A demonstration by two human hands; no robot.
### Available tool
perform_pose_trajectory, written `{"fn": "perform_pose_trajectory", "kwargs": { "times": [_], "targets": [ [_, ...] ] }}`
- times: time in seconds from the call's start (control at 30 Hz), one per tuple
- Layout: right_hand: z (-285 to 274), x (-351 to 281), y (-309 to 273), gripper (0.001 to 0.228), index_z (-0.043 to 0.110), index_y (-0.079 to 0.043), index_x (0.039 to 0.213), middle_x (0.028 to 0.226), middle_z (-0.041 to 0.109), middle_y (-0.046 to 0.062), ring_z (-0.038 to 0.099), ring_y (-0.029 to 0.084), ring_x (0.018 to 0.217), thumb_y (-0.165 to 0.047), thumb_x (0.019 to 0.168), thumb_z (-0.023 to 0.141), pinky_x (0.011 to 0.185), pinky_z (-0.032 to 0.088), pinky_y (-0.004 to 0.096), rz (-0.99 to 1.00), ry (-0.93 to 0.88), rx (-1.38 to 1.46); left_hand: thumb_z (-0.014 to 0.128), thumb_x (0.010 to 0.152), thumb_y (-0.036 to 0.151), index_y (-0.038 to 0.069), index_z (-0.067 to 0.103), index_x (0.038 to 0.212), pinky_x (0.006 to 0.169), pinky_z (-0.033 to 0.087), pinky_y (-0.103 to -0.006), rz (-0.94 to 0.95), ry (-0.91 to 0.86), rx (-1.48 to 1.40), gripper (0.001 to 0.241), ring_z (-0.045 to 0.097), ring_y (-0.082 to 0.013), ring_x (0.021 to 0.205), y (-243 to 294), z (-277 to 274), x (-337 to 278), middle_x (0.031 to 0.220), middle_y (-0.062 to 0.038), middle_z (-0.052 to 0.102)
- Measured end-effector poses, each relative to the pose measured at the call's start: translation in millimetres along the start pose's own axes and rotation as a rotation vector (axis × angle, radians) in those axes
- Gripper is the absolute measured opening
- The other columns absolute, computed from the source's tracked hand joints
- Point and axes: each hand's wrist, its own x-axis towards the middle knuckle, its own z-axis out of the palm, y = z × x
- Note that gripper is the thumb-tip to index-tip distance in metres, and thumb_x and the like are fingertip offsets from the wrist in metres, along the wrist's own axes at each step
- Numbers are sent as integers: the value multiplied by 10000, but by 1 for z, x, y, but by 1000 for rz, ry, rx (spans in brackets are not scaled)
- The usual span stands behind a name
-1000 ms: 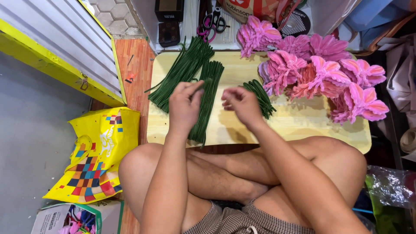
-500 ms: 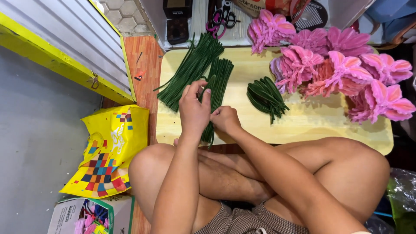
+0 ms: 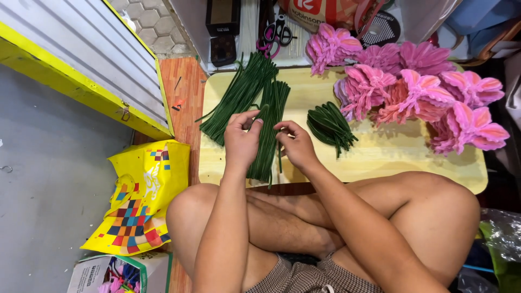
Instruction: The person is manually bending and shaping green floral wire stems into loops for use in arrangements.
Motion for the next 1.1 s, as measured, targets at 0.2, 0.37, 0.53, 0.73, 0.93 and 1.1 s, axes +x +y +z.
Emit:
{"fn": "perform_pose_trajectory", "kwargs": {
  "times": [0.2, 0.37, 0.53, 0.73, 0.93, 1.1],
  "targets": [
    [-28, -22, -56, 347, 648, 44, 1290, 1040, 707, 153, 707, 202, 901, 43, 951, 571, 784, 660, 369, -223, -163, 122, 661, 891, 48, 104, 620, 1041, 596, 579, -195, -207, -39, -448, 165, 568, -77, 794, 49, -6, -17, 903, 25, 539],
    [-41, -63, -121, 140, 804, -84, 1048, 889, 754, 120, 736, 219, 783, -128, 921, 767, 701, 613, 356, -640, -1, -325, 616, 912, 27, 114, 526, 1035, 564, 531, -221, -248, -82, -592, 176, 591, -113, 739, 23, 10, -15, 940, -32, 579],
    [-50, -102, -154, 193, 806, -131, 854, 770, 674, 33, 658, 202, 673, -209, 990, 693, 684, 567, 317, -906, 100, -417, 557, 961, 8, 146, 500, 1094, 467, 375, -201, -257, -208, -728, 200, 482, -108, 607, 48, 11, -27, 875, -37, 533],
    [-42, -122, -110, 359, 716, -109, 672, 497, 491, -20, 462, 112, 562, -247, 997, 651, 536, 434, 298, -355, -65, -233, 542, 920, -56, 56, 543, 993, 482, 430, -228, -226, -228, -705, 134, 535, -131, 618, 65, 17, -44, 880, -90, 585],
    [-50, -129, -78, 463, 401, -117, 653, 602, 345, -44, 365, 91, 604, -256, 1033, 626, 573, 331, 304, -298, -166, -486, 517, 875, -80, 101, 554, 925, 600, 488, -272, -157, -298, -548, 191, 537, -141, 644, 61, 22, -51, 1010, -74, 672],
    [-54, -115, -82, 374, 617, -105, 640, 460, 456, 47, 413, 151, 502, -213, 997, 588, 506, 425, 307, -316, -159, -401, 627, 867, -76, 28, 606, 949, 551, 506, -270, -66, -298, -617, 134, 563, -128, 600, 50, 28, -49, 859, -112, 634]
  ]
}}
